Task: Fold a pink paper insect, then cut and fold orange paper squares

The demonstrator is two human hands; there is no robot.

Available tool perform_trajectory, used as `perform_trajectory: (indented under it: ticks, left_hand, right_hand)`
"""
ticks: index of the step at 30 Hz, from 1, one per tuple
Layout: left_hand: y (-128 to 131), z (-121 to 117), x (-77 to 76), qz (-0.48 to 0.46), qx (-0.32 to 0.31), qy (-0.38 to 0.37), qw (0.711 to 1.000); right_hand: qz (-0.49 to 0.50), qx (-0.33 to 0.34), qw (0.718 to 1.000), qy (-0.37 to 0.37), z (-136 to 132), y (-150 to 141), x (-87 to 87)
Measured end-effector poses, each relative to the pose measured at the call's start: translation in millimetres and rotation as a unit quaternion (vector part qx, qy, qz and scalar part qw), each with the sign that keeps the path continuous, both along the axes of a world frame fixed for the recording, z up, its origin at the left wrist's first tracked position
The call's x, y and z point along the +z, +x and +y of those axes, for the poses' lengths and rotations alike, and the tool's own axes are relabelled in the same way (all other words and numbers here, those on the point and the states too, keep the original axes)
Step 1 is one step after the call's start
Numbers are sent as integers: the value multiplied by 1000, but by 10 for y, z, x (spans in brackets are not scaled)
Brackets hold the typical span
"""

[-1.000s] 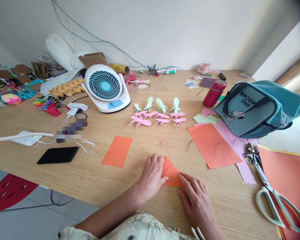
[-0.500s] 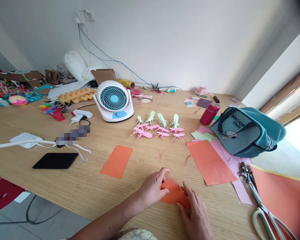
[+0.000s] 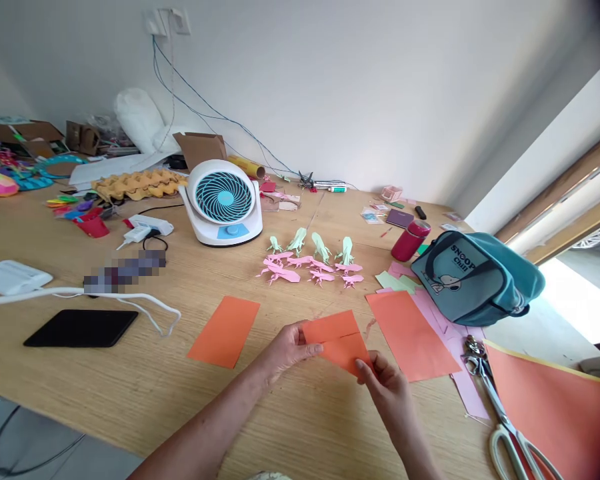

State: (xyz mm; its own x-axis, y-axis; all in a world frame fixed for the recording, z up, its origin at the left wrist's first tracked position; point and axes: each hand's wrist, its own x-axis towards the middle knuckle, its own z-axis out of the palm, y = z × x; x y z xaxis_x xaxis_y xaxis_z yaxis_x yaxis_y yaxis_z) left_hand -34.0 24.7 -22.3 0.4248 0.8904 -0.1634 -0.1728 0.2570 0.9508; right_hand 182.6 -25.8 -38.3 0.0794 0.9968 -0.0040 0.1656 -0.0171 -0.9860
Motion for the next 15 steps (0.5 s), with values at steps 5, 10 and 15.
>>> perform_trajectory:
  ticks: [5, 10, 15]
  left_hand:
    - [3, -10, -125, 19, 27, -15, 999]
    - [66, -25, -135, -28, 27, 15, 999]
    - [86, -44, -196, 50, 42, 59, 996]
  right_hand:
    - [28, -11, 999, 19, 132, -242, -8]
    - [36, 7, 999, 26, 151, -343, -58]
    - [49, 37, 998, 12, 139, -342, -82]
